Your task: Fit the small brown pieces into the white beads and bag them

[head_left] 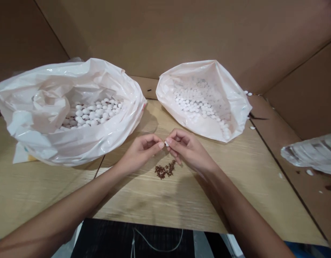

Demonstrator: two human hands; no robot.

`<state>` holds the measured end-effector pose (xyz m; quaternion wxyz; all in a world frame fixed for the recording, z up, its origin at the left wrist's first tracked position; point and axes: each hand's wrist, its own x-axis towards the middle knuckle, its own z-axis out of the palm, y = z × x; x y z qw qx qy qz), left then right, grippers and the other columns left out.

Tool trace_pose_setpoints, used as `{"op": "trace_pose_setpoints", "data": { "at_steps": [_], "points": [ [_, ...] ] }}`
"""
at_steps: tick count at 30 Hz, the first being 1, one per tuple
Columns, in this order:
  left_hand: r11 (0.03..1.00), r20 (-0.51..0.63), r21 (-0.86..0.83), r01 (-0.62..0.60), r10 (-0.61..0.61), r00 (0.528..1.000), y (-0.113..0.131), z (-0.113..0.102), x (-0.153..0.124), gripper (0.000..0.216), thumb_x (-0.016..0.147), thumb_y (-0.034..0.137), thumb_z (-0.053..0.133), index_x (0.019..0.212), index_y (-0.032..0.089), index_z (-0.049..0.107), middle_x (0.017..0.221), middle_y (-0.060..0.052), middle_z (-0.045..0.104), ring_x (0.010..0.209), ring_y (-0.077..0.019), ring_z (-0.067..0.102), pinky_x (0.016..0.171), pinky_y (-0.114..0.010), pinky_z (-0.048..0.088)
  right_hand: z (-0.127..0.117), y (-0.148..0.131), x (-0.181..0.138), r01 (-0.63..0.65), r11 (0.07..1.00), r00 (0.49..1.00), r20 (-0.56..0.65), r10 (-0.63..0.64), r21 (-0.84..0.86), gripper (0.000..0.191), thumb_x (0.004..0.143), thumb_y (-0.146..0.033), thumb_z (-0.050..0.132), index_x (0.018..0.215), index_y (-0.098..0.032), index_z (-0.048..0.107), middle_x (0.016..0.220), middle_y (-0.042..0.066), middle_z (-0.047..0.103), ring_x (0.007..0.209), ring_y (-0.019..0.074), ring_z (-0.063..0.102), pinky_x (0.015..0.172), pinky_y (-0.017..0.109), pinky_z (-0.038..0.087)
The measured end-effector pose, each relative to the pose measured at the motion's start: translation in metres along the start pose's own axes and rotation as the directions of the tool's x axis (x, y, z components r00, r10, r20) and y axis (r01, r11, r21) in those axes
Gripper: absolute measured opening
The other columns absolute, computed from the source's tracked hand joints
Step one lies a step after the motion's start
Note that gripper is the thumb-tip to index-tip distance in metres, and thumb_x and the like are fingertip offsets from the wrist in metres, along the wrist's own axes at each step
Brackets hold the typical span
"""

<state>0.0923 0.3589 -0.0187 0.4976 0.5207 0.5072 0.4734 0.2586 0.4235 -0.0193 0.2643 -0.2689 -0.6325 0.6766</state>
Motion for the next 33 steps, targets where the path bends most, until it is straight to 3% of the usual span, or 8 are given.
{"op": "trace_pose_setpoints", "data": {
  "at_steps": [6, 11, 16, 18, 21, 24, 28, 33],
  "points": [
    [0.994, -0.025, 0.104, -0.031, 0.034, 0.999, 0.002, -0.001, -0.001, 0.030, 0.087, 0.038, 0.057, 0.068, 0.015, 0.059, 0.059, 0.002, 0.052, 0.059, -0.0107, 0.046, 0.058, -0.023, 0.037, -0.024, -0.001, 0.005, 0.013, 0.983, 0.983, -0.179, -0.046, -0.182, 0.016, 0.082, -0.031, 0.065, 0.088, -0.019, 0.056, 0.075, 0.000, 0.056, 0.058, 0.0081, 0.048, 0.049, 0.022, 0.035],
    [0.995, -0.014, 0.095, 0.012, -0.011, 1.000, 0.003, -0.002, -0.002, 0.026, 0.084, 0.037, 0.061, 0.071, 0.015, 0.061, 0.060, 0.002, 0.052, 0.059, -0.0108, 0.047, 0.056, -0.022, 0.036, -0.039, 0.003, 0.007, -0.022, 0.899, 0.985, -0.162, -0.055, -0.437, 0.010, 0.078, -0.024, 0.062, 0.084, -0.017, 0.059, 0.075, 0.000, 0.058, 0.059, 0.0098, 0.047, 0.057, 0.025, 0.037],
    [0.997, -0.040, 0.079, 0.026, -0.023, 0.999, 0.004, -0.001, -0.004, 0.024, 0.081, 0.037, 0.063, 0.070, 0.015, 0.061, 0.061, 0.002, 0.053, 0.058, -0.0106, 0.047, 0.057, -0.023, 0.037, -0.040, 0.001, 0.007, -0.029, 0.883, 0.983, -0.172, -0.060, -0.469, 0.014, 0.076, -0.023, 0.062, 0.088, -0.016, 0.064, 0.078, 0.002, 0.063, 0.061, 0.0117, 0.051, 0.061, 0.028, 0.041],
    [0.997, -0.056, 0.067, 0.026, -0.022, 0.998, 0.005, -0.001, -0.004, 0.024, 0.081, 0.036, 0.063, 0.069, 0.015, 0.061, 0.061, 0.002, 0.053, 0.058, -0.0106, 0.046, 0.057, -0.023, 0.038, -0.044, -0.002, 0.007, -0.003, 0.866, 0.945, -0.284, -0.161, -0.500, 0.012, 0.076, -0.022, 0.058, 0.086, -0.017, 0.065, 0.080, 0.003, 0.065, 0.065, 0.0139, 0.054, 0.063, 0.029, 0.043],
    [0.998, -0.056, 0.061, 0.028, -0.025, 0.998, 0.004, -0.001, -0.005, 0.022, 0.080, 0.035, 0.063, 0.069, 0.015, 0.061, 0.063, 0.001, 0.054, 0.059, -0.0107, 0.046, 0.057, -0.023, 0.039, -0.058, -0.003, 0.009, -0.005, 0.772, 0.789, -0.477, -0.387, -0.635, 0.014, 0.076, -0.019, 0.051, 0.082, -0.018, 0.065, 0.086, 0.006, 0.066, 0.074, 0.0186, 0.058, 0.067, 0.032, 0.047],
    [0.998, -0.050, 0.058, 0.026, -0.023, 0.998, 0.002, -0.001, -0.004, 0.022, 0.079, 0.035, 0.063, 0.070, 0.015, 0.061, 0.064, 0.001, 0.055, 0.059, -0.0111, 0.047, 0.056, -0.022, 0.039, -0.075, 0.003, 0.010, -0.083, 0.617, 0.703, -0.484, -0.520, -0.783, 0.025, 0.078, -0.016, 0.045, 0.090, -0.017, 0.066, 0.097, 0.012, 0.066, 0.091, 0.0249, 0.060, 0.083, 0.041, 0.048],
    [0.999, -0.045, 0.046, 0.016, -0.014, 0.999, 0.001, -0.001, -0.005, 0.020, 0.079, 0.034, 0.063, 0.071, 0.015, 0.061, 0.064, 0.000, 0.056, 0.059, -0.0109, 0.047, 0.055, -0.022, 0.038, -0.084, 0.013, 0.011, -0.199, 0.469, 0.754, -0.440, -0.487, -0.860, 0.034, 0.086, -0.019, 0.041, 0.105, -0.010, 0.067, 0.123, 0.020, 0.059, 0.118, 0.0313, 0.052, 0.103, 0.048, 0.038],
    [0.999, -0.037, 0.035, 0.012, -0.010, 0.999, 0.002, -0.001, -0.006, 0.019, 0.080, 0.032, 0.063, 0.071, 0.015, 0.061, 0.065, 0.000, 0.056, 0.059, -0.0103, 0.046, 0.056, -0.023, 0.039, -0.077, 0.015, 0.010, -0.157, 0.363, 0.870, -0.303, -0.388, -0.918, 0.039, 0.094, -0.029, 0.037, 0.121, -0.017, 0.063, 0.141, 0.014, 0.049, 0.131, 0.0306, 0.043, 0.107, 0.051, 0.034]
  ]
}}
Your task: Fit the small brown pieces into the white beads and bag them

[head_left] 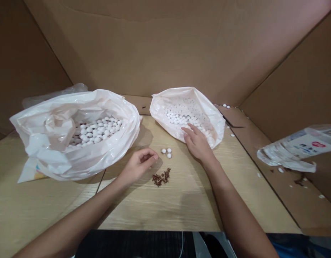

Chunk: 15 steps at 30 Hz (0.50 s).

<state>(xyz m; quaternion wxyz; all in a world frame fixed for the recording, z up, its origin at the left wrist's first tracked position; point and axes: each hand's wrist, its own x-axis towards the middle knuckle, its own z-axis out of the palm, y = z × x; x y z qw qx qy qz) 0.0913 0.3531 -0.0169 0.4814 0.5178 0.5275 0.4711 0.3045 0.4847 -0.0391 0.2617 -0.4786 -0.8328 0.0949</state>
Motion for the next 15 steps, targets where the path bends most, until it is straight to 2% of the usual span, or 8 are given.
{"op": "trace_pose_setpoints", "data": {
  "at_steps": [3, 5, 10, 15],
  "points": [
    [1.000, 0.000, 0.002, -0.004, 0.004, 1.000, 0.000, 0.000, 0.000, 0.020, 0.081, 0.033, 0.063, 0.071, 0.016, 0.062, 0.065, 0.000, 0.056, 0.059, -0.0105, 0.046, 0.056, -0.023, 0.038, -0.002, -0.004, 0.000, 0.037, 0.999, 0.994, 0.101, -0.036, -0.008, 0.041, 0.097, -0.031, 0.034, 0.122, -0.017, 0.063, 0.138, 0.014, 0.053, 0.127, 0.0297, 0.048, 0.106, 0.049, 0.037],
    [1.000, 0.000, 0.005, -0.001, 0.001, 1.000, 0.000, 0.000, -0.001, 0.019, 0.081, 0.033, 0.063, 0.072, 0.015, 0.063, 0.065, 0.000, 0.056, 0.059, -0.0105, 0.046, 0.056, -0.023, 0.038, -0.004, -0.006, 0.000, 0.038, 0.999, 0.992, 0.119, -0.038, 0.001, 0.041, 0.097, -0.030, 0.034, 0.119, -0.014, 0.065, 0.132, 0.015, 0.057, 0.122, 0.0296, 0.052, 0.103, 0.046, 0.039],
    [1.000, 0.007, 0.015, -0.005, 0.005, 1.000, -0.001, 0.000, 0.000, 0.020, 0.081, 0.033, 0.062, 0.073, 0.015, 0.062, 0.066, 0.000, 0.057, 0.059, -0.0106, 0.046, 0.057, -0.023, 0.037, -0.005, -0.004, 0.002, 0.062, 0.997, 0.996, 0.066, -0.065, 0.054, 0.034, 0.091, -0.019, 0.038, 0.103, -0.011, 0.069, 0.114, 0.016, 0.065, 0.107, 0.0274, 0.059, 0.095, 0.041, 0.044],
    [0.998, 0.028, 0.066, 0.007, -0.009, 1.000, -0.003, -0.001, -0.001, 0.021, 0.083, 0.034, 0.060, 0.075, 0.014, 0.061, 0.066, 0.001, 0.055, 0.060, -0.0103, 0.047, 0.058, -0.023, 0.038, 0.000, 0.004, 0.004, 0.039, 0.996, 0.999, -0.004, -0.038, 0.081, 0.028, 0.083, -0.011, 0.041, 0.093, -0.012, 0.068, 0.098, 0.013, 0.065, 0.092, 0.0240, 0.061, 0.085, 0.036, 0.046]
  ]
}}
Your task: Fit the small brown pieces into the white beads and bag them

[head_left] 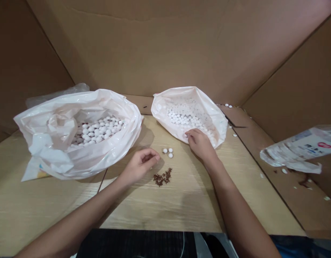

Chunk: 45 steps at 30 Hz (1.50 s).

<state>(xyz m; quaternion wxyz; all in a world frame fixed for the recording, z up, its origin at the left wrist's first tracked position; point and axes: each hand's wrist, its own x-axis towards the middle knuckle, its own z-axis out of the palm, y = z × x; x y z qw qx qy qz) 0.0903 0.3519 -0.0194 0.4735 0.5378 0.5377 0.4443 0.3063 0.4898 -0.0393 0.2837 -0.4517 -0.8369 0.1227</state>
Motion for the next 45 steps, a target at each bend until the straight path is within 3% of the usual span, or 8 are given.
{"op": "trace_pose_setpoints", "data": {
  "at_steps": [5, 15, 22, 28, 39, 45],
  "points": [
    [0.991, 0.075, 0.117, -0.061, 0.053, 0.996, -0.004, 0.003, -0.003, 0.017, 0.084, 0.029, 0.058, 0.083, 0.014, 0.064, 0.078, -0.003, 0.061, 0.069, -0.0129, 0.053, 0.065, -0.027, 0.040, 0.001, 0.003, 0.001, -0.021, 0.999, 1.000, -0.004, 0.021, 0.040, 0.017, 0.081, -0.014, 0.050, 0.090, -0.013, 0.065, 0.095, 0.012, 0.064, 0.085, 0.0223, 0.061, 0.080, 0.035, 0.047],
    [0.978, 0.093, 0.193, -0.082, 0.065, 0.994, -0.006, 0.003, -0.003, 0.017, 0.085, 0.027, 0.056, 0.085, 0.013, 0.066, 0.083, -0.007, 0.064, 0.072, -0.0148, 0.057, 0.067, -0.029, 0.044, 0.002, -0.002, 0.003, -0.055, 0.998, 0.998, -0.023, 0.054, -0.008, 0.022, 0.081, -0.010, 0.050, 0.094, -0.013, 0.068, 0.096, 0.012, 0.064, 0.081, 0.0224, 0.061, 0.079, 0.036, 0.046],
    [0.914, 0.205, 0.314, -0.256, 0.198, 0.958, -0.005, 0.005, -0.004, 0.016, 0.085, 0.022, 0.057, 0.089, 0.015, 0.072, 0.085, -0.006, 0.065, 0.068, -0.0129, 0.055, 0.063, -0.027, 0.043, 0.005, 0.000, 0.004, -0.049, 0.999, 0.998, -0.034, 0.049, -0.014, 0.016, 0.080, -0.011, 0.052, 0.081, -0.014, 0.068, 0.096, 0.012, 0.064, 0.086, 0.0236, 0.061, 0.081, 0.037, 0.047],
    [0.854, 0.306, 0.365, -0.370, 0.265, 0.914, -0.011, 0.007, -0.004, 0.021, 0.088, 0.015, 0.051, 0.095, 0.016, 0.071, 0.088, -0.006, 0.063, 0.084, -0.0155, 0.061, 0.078, -0.030, 0.048, 0.005, 0.000, 0.004, -0.092, 0.996, 0.994, -0.054, 0.091, -0.010, 0.016, 0.080, -0.012, 0.052, 0.085, -0.013, 0.067, 0.092, 0.013, 0.064, 0.077, 0.0228, 0.061, 0.077, 0.038, 0.048],
    [0.852, 0.301, 0.398, -0.340, 0.229, 0.926, -0.008, 0.007, -0.006, 0.013, 0.078, 0.017, 0.061, 0.082, 0.016, 0.074, 0.084, -0.005, 0.059, 0.078, -0.0150, 0.058, 0.072, -0.029, 0.047, 0.006, 0.000, 0.004, -0.007, 0.999, 0.980, -0.197, 0.013, 0.032, 0.014, 0.078, -0.013, 0.054, 0.083, -0.015, 0.067, 0.090, 0.011, 0.065, 0.083, 0.0242, 0.062, 0.080, 0.040, 0.049],
    [0.907, 0.262, 0.321, -0.272, 0.191, 0.946, -0.005, 0.006, -0.006, 0.016, 0.082, 0.021, 0.059, 0.074, 0.017, 0.072, 0.081, -0.005, 0.062, 0.076, -0.0142, 0.059, 0.070, -0.028, 0.047, 0.000, -0.012, 0.004, -0.003, 0.977, 0.968, -0.243, 0.056, 0.214, 0.013, 0.080, -0.019, 0.056, 0.086, -0.016, 0.067, 0.091, 0.010, 0.065, 0.080, 0.0213, 0.061, 0.076, 0.039, 0.051]
  ]
}}
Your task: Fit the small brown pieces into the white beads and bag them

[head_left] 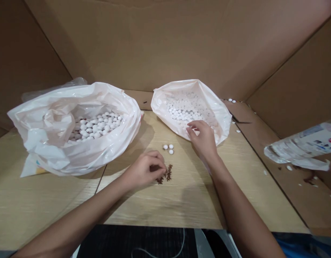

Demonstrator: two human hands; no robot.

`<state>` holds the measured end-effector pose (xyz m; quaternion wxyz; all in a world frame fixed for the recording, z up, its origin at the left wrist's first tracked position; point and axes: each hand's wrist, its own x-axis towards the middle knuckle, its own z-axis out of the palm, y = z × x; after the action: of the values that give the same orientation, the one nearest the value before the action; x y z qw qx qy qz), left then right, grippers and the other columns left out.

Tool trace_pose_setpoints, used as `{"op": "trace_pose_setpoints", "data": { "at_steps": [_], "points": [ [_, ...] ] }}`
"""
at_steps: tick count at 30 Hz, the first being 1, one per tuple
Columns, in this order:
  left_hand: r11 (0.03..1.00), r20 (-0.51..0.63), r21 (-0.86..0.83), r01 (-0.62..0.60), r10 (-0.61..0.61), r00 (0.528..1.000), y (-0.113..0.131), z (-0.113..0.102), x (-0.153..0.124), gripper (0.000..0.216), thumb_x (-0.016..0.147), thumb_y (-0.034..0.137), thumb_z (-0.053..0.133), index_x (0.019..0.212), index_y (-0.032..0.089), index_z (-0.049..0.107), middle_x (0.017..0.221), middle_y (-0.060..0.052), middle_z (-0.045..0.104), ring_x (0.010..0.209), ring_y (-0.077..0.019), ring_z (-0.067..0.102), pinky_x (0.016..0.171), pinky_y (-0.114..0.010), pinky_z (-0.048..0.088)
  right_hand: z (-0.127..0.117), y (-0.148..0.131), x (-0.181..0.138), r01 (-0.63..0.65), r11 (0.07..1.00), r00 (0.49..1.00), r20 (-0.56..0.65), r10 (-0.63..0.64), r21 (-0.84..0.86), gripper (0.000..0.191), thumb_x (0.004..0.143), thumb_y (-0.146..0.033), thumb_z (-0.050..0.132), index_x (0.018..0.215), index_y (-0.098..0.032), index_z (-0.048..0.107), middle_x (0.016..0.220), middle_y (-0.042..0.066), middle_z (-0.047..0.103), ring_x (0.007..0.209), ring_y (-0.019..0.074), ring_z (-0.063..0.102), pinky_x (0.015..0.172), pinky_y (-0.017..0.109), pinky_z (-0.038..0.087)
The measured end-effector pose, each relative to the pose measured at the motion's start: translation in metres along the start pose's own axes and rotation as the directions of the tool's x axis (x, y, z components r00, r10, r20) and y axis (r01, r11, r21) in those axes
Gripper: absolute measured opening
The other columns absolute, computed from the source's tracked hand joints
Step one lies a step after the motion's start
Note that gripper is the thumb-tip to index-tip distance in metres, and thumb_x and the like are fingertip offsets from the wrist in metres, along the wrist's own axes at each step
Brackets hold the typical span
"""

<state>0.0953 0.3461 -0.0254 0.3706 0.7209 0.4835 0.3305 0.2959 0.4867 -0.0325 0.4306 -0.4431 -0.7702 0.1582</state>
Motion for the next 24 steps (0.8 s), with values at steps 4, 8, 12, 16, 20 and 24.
{"op": "trace_pose_setpoints", "data": {
  "at_steps": [4, 8, 12, 16, 20, 24],
  "points": [
    [0.969, -0.075, -0.161, 0.186, -0.200, 0.977, 0.000, -0.001, 0.000, 0.018, 0.083, 0.027, 0.059, 0.076, 0.013, 0.069, 0.076, -0.007, 0.069, 0.066, -0.0138, 0.060, 0.061, -0.027, 0.047, 0.004, -0.014, -0.003, -0.211, 0.932, 0.977, 0.067, 0.200, 0.294, 0.017, 0.078, -0.030, 0.063, 0.087, -0.017, 0.068, 0.093, 0.009, 0.068, 0.080, 0.0199, 0.063, 0.074, 0.037, 0.052],
    [0.884, -0.146, -0.384, 0.267, -0.344, 0.928, -0.001, -0.002, 0.001, 0.016, 0.077, 0.028, 0.068, 0.075, 0.013, 0.068, 0.074, -0.007, 0.072, 0.064, -0.0134, 0.063, 0.062, -0.026, 0.050, 0.009, -0.033, -0.011, -0.461, 0.700, 0.884, 0.349, 0.310, 0.546, 0.023, 0.074, -0.036, 0.072, 0.088, -0.018, 0.070, 0.089, 0.007, 0.070, 0.081, 0.0182, 0.064, 0.078, 0.036, 0.052],
    [0.805, -0.138, -0.526, 0.274, -0.398, 0.907, 0.002, -0.006, 0.004, 0.012, 0.072, 0.026, 0.073, 0.072, 0.014, 0.071, 0.064, -0.003, 0.071, 0.058, -0.0115, 0.062, 0.060, -0.025, 0.051, 0.009, -0.051, -0.019, -0.593, 0.441, 0.802, 0.544, 0.246, 0.674, 0.017, 0.073, -0.033, 0.076, 0.085, -0.022, 0.071, 0.086, 0.003, 0.069, 0.078, 0.0137, 0.063, 0.078, 0.031, 0.051],
    [0.770, -0.135, -0.574, 0.278, -0.424, 0.896, 0.003, -0.011, 0.004, 0.014, 0.071, 0.028, 0.075, 0.069, 0.015, 0.074, 0.061, -0.003, 0.069, 0.057, -0.0116, 0.061, 0.062, -0.026, 0.051, 0.007, -0.060, -0.025, -0.693, 0.319, 0.717, 0.664, 0.213, 0.646, 0.016, 0.072, -0.031, 0.078, 0.085, -0.023, 0.073, 0.082, 0.002, 0.070, 0.075, 0.0124, 0.064, 0.075, 0.028, 0.051],
    [0.681, -0.114, -0.680, 0.273, -0.465, 0.878, -0.002, -0.010, 0.002, 0.010, 0.069, 0.025, 0.076, 0.076, 0.018, 0.077, 0.072, -0.004, 0.074, 0.065, -0.0131, 0.065, 0.070, -0.028, 0.053, 0.007, -0.060, -0.029, -0.735, 0.288, 0.673, 0.713, 0.198, 0.614, 0.015, 0.071, -0.030, 0.079, 0.084, -0.023, 0.075, 0.085, 0.003, 0.072, 0.079, 0.0130, 0.065, 0.078, 0.028, 0.051],
    [0.663, -0.129, -0.703, 0.258, -0.475, 0.870, -0.008, -0.009, 0.002, 0.018, 0.063, 0.021, 0.080, 0.081, 0.020, 0.077, 0.077, -0.004, 0.076, 0.070, -0.0153, 0.067, 0.076, -0.032, 0.054, 0.007, -0.060, -0.031, -0.748, 0.263, 0.657, 0.734, 0.170, 0.609, 0.014, 0.072, -0.030, 0.078, 0.084, -0.024, 0.075, 0.088, 0.002, 0.072, 0.080, 0.0133, 0.066, 0.081, 0.029, 0.052]
  ]
}}
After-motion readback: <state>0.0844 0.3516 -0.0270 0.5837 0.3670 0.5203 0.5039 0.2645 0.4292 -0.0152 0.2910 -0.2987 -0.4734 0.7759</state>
